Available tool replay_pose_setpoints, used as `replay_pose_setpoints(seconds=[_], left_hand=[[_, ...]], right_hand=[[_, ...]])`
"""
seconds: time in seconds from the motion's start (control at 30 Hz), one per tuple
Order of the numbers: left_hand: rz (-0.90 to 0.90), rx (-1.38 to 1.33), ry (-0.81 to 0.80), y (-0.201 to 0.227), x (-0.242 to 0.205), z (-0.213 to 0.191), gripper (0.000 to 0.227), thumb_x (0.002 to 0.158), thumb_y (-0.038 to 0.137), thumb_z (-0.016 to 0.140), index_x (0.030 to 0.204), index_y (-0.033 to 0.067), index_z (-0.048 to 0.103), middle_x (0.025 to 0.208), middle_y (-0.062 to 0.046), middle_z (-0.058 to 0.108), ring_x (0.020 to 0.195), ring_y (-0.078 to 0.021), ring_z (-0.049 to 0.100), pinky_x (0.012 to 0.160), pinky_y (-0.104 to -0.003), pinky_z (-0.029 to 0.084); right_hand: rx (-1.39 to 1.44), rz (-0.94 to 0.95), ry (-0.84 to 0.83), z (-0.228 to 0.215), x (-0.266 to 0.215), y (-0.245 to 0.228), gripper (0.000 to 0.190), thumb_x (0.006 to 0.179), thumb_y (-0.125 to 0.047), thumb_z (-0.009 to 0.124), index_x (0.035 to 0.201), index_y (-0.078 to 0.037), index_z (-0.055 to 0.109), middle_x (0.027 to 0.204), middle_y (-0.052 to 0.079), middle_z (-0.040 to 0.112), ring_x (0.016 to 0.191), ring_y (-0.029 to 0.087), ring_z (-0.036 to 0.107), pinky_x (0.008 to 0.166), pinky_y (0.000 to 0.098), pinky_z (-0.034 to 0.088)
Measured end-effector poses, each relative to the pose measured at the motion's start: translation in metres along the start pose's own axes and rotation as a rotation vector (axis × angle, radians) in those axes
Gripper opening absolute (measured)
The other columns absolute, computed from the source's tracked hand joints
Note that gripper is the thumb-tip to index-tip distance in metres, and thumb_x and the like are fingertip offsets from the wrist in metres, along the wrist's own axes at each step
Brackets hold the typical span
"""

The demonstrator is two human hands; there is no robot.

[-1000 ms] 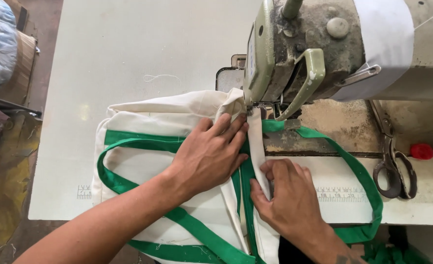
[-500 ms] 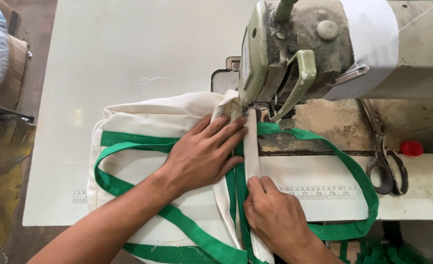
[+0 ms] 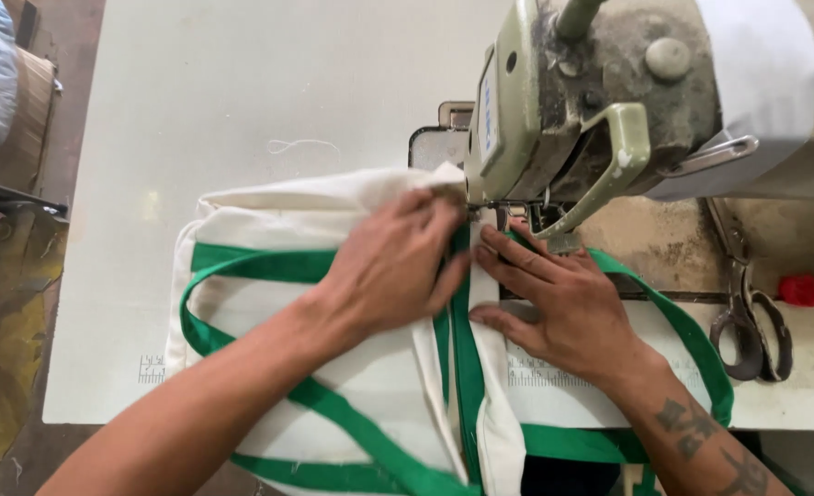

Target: Sewing green straps onto a white canvas tote bag using an industrial sewing machine.

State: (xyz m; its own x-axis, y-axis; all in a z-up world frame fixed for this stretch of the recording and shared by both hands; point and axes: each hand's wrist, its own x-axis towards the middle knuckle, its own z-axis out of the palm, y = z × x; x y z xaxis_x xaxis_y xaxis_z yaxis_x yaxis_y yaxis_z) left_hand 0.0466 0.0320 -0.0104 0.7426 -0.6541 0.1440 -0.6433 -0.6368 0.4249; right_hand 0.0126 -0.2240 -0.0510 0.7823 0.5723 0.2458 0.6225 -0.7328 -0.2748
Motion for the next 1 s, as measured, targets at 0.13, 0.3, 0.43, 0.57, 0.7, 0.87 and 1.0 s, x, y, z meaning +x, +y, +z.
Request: replay_pose_setpoints(seconds=[0.13, 0.3, 0.43, 0.57, 0.7, 0.87, 1.0], left_hand=[[-0.032, 0.472, 0.207, -0.006, 0.029, 0.011, 0.039, 0.102, 0.039, 0.059, 0.116, 0.0048, 0.07, 0.118, -0.014, 0.058, 0.112, -0.0335, 0.051, 0.087, -0.048, 0.044], [-0.154, 0.67, 0.129, -0.015, 0.031, 0.006, 0.064, 0.086, 0.061, 0.055, 0.123, 0.0113, 0.069, 0.131, -0.008, 0.045, 0.122, -0.0324, 0.04, 0.089, -0.049, 0.037], [-0.052, 0.629, 0.219, -0.004, 0.011, -0.005, 0.068, 0.089, 0.061, 0.069, 0.138, 0.0139, 0.069, 0.143, -0.009, 0.052, 0.133, -0.0323, 0.044, 0.102, -0.048, 0.036], [0.268, 0.318, 0.352, 0.024, -0.015, 0.002, 0.024, 0.11, 0.017, 0.066, 0.114, -0.0023, 0.08, 0.124, -0.016, 0.077, 0.131, -0.0363, 0.068, 0.12, -0.048, 0.048], [0.183, 0.281, 0.268, 0.014, -0.029, 0.015, 0.036, 0.109, 0.031, 0.069, 0.126, -0.0007, 0.075, 0.137, -0.017, 0.073, 0.134, -0.037, 0.064, 0.124, -0.051, 0.044], [0.196, 0.303, 0.279, 0.004, -0.033, 0.014, 0.05, 0.11, 0.042, 0.064, 0.147, 0.0087, 0.067, 0.148, -0.015, 0.071, 0.134, -0.0334, 0.064, 0.118, -0.049, 0.045], [0.231, 0.352, 0.282, 0.001, -0.034, 0.013, 0.045, 0.11, 0.042, 0.066, 0.145, 0.0154, 0.07, 0.154, -0.012, 0.067, 0.136, -0.033, 0.061, 0.116, -0.051, 0.046]], right_hand=[[-0.028, -0.021, 0.065, -0.003, 0.005, 0.0, 0.069, 0.093, -0.059, 0.081, 0.153, -0.026, 0.068, 0.166, -0.007, 0.058, 0.122, 0.021, 0.076, 0.102, 0.0532, 0.048], [-0.039, 0.009, 0.058, -0.001, 0.002, -0.005, 0.073, 0.093, -0.06, 0.078, 0.158, -0.03, 0.062, 0.167, -0.01, 0.056, 0.132, 0.01, 0.071, 0.121, 0.0806, 0.032], [0.012, -0.015, 0.1, 0.003, -0.002, -0.005, 0.073, 0.095, -0.056, 0.081, 0.161, -0.032, 0.057, 0.17, -0.006, 0.054, 0.121, 0.018, 0.075, 0.125, 0.0884, 0.02], [-0.034, -0.08, 0.123, 0.001, -0.002, -0.004, 0.066, 0.097, -0.057, 0.078, 0.155, -0.028, 0.066, 0.171, -0.006, 0.05, 0.09, 0.026, 0.074, 0.131, 0.0809, 0.015], [-0.048, -0.096, 0.081, -0.005, -0.011, -0.007, 0.07, 0.095, -0.064, 0.076, 0.155, -0.028, 0.065, 0.171, -0.005, 0.048, 0.144, 0.026, 0.063, 0.133, 0.0778, 0.013], [-0.017, -0.022, 0.015, -0.005, -0.016, -0.011, 0.099, 0.094, -0.067, 0.074, 0.173, -0.019, 0.036, 0.176, -0.001, 0.045, 0.16, 0.034, 0.047, 0.135, 0.0722, 0.012], [-0.079, -0.052, 0.051, -0.005, -0.014, -0.007, 0.097, 0.094, -0.071, 0.075, 0.172, -0.025, 0.04, 0.179, -0.001, 0.038, 0.129, 0.033, 0.072, 0.137, 0.0702, 0.018]])
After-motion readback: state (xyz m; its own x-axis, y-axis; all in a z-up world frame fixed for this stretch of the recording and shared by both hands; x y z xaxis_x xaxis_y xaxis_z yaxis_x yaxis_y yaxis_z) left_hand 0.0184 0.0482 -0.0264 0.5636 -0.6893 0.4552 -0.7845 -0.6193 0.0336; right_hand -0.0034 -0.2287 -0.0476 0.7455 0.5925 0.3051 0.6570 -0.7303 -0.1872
